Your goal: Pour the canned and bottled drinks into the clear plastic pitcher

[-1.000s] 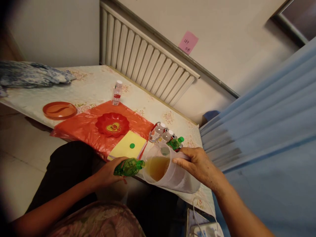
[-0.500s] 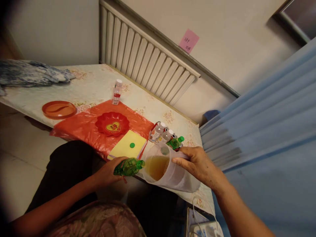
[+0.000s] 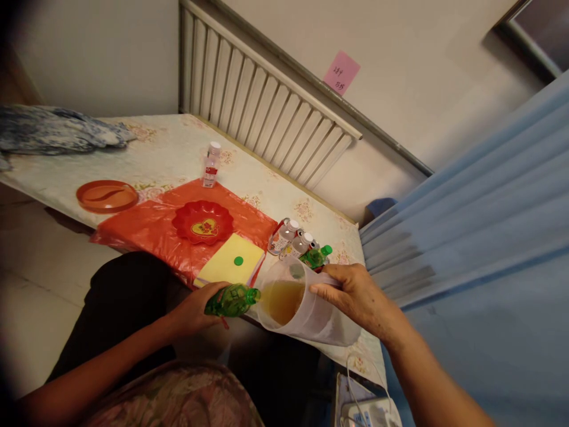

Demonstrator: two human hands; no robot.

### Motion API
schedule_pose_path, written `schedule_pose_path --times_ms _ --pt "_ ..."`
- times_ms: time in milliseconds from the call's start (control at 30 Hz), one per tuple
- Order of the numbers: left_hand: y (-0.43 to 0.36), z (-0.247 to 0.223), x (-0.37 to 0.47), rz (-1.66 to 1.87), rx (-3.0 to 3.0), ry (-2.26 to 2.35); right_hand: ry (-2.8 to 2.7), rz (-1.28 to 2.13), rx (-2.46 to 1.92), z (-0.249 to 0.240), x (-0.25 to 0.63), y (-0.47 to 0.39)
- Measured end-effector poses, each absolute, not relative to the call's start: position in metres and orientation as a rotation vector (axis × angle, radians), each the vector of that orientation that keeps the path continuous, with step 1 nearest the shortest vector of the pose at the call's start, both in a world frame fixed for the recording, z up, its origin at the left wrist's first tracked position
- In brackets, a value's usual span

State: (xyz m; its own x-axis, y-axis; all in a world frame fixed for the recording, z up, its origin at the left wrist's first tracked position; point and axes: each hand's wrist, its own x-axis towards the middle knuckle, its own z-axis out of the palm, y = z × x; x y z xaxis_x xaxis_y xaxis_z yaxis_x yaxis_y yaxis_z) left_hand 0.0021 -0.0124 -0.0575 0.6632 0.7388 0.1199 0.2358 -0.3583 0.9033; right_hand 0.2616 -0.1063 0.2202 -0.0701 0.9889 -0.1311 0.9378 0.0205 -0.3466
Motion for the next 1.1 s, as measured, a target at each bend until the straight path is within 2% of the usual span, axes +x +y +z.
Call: schedule_pose_path --times_ms 1100 --pt "-0.0126 -0.067 0.0014 0.661 1.894 0.768 -2.15 0.542 -2.026 0.2166 0.2597 -0.1036"
